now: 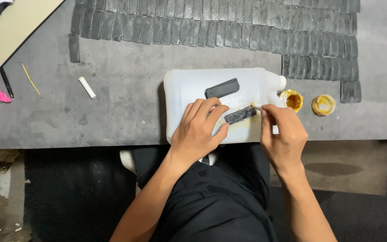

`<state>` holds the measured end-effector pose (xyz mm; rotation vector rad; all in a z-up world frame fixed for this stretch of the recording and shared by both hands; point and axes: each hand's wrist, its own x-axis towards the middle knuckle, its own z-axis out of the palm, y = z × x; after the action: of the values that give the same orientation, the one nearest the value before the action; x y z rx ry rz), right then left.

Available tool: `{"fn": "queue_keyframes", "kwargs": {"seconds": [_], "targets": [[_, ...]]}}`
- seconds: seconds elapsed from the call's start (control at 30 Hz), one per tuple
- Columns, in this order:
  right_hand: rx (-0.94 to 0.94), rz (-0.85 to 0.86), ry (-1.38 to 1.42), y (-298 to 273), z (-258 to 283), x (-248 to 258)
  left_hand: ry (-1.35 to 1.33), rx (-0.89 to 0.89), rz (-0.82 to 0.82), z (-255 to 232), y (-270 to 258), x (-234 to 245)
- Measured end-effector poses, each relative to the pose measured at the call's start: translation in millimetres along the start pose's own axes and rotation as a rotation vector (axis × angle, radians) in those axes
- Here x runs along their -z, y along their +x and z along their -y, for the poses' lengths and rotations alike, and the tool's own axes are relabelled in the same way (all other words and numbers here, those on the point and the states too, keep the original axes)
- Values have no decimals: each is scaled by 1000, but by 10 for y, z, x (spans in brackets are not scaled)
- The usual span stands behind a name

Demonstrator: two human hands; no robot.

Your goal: Applying adhesive to small leather strips and arranging them on a work surface

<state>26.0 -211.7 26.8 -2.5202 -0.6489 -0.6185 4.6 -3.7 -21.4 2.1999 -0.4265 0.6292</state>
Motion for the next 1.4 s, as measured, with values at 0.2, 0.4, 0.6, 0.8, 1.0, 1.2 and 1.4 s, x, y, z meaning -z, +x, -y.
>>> {"fn": "queue_keyframes", "kwargs": {"seconds": [0.2,0.4,0.6,0.8,1.0,1.2,1.4], "targets": [[19,2,3,-3,-56,-21,-7,11,8,-13,2,13],[40,5,-27,-124,-57,50,-7,3,-3,-4,-10,-1],[26,-12,-29,-250,-45,55,-7,1,-2,7,-6,-19],[7,-74,-15,-197,128,-11,-54,10,-4,-9,-2,19],[-10,-118,-36,-238,110,-61,-120,49,-19,-23,9,57],[1,-13,95,-223,444,-139,-179,78,-31,-18,26,99],[-44,-72,-11,-153,47,-29,-230,105,-40,0,0,87]]}}
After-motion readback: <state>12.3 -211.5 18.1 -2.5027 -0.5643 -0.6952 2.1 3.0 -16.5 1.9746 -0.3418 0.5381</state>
